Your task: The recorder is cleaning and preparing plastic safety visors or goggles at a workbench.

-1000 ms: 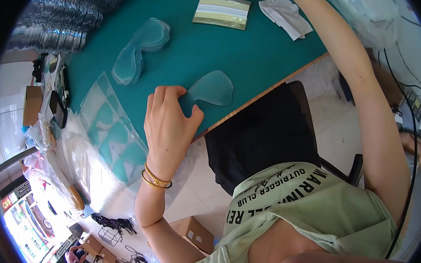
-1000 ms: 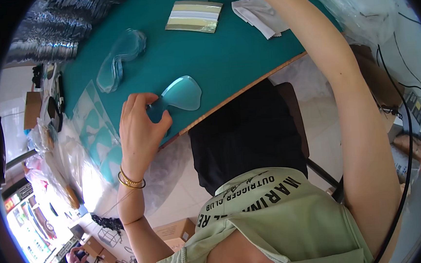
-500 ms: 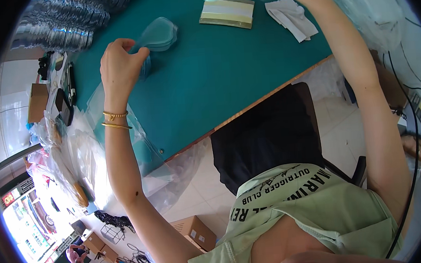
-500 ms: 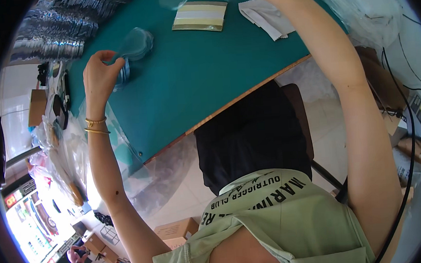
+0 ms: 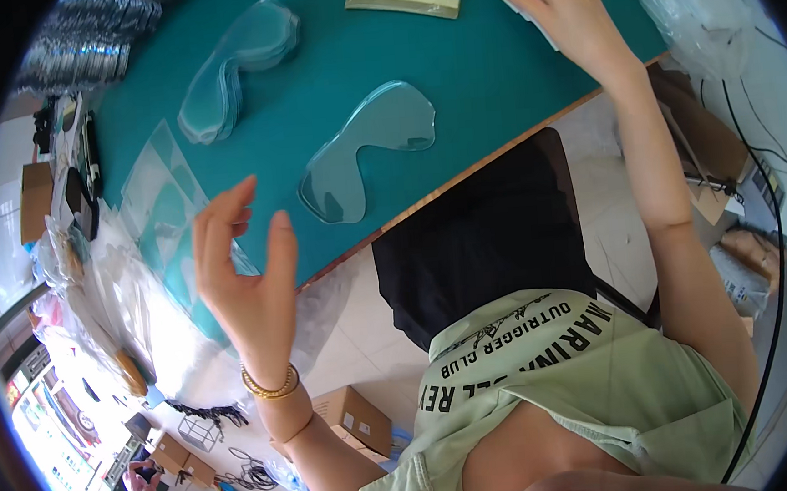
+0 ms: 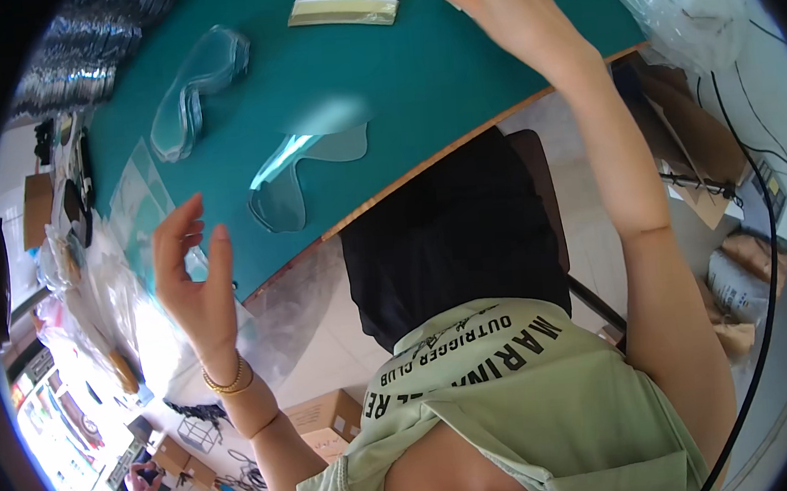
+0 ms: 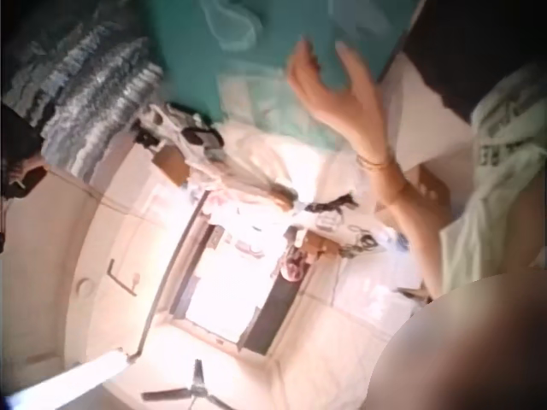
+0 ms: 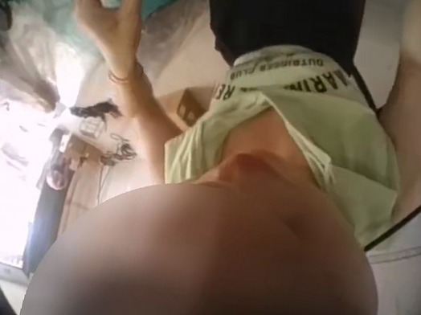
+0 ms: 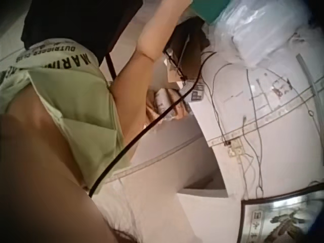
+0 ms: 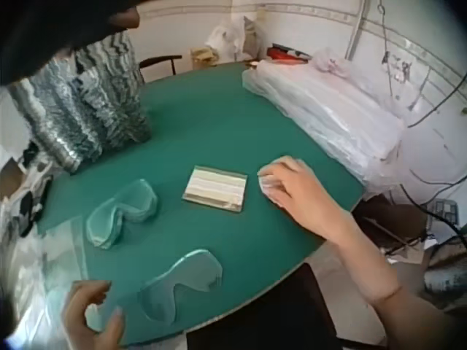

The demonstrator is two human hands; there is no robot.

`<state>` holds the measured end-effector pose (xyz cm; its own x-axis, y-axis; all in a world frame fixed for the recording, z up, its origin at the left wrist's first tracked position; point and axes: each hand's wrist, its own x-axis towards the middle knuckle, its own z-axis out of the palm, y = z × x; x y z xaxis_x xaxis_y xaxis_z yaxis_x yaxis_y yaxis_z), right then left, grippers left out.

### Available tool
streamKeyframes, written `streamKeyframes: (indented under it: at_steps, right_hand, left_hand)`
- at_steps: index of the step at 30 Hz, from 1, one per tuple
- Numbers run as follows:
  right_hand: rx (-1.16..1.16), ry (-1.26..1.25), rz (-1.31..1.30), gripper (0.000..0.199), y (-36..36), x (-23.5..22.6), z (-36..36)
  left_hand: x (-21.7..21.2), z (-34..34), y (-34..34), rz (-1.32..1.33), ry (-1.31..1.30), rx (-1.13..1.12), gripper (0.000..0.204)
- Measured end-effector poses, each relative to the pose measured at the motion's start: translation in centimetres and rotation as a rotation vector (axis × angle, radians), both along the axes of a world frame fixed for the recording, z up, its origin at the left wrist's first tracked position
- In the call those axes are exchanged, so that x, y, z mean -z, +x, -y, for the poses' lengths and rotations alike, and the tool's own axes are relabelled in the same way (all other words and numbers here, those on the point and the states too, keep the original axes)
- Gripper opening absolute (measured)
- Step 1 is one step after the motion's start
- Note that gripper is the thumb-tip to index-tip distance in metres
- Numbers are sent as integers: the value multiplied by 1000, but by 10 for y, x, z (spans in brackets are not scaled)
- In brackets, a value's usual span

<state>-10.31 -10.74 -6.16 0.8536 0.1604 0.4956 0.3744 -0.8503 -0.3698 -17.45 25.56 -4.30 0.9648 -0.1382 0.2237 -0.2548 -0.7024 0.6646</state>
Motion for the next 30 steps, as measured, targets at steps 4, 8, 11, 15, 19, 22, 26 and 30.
streamKeyframes:
  at_steps: [4,8,11,15,19,22,26,30]
  right_hand:
    - [98,319,-329,15,-11,4,-9]
    - [-318,264,-265,15,-30,3,-74]
    - [-720,252,-155,13,-45,25,-145]
    - [-766,103,-64,14,-29,41,-158]
    - [-690,30,-86,14,-19,38,-150]
    - [-799,27,-29,14,-41,41,-165]
    - [-729,100,-60,15,-29,48,-167]
    - [-498,116,21,16,-19,41,-121]
  left_hand:
    - [23,16,-23,-91,30,4,53]
    - [35,22,-25,-158,94,-54,70]
    - [41,19,-26,-152,100,-70,69]
    - [44,20,-29,-114,69,-67,68]
    - [43,19,-29,-129,56,-74,69]
    - [45,21,-26,-93,54,-47,66]
    - [42,23,-28,-138,48,-105,64]
    - [37,25,-25,-120,48,-97,64]
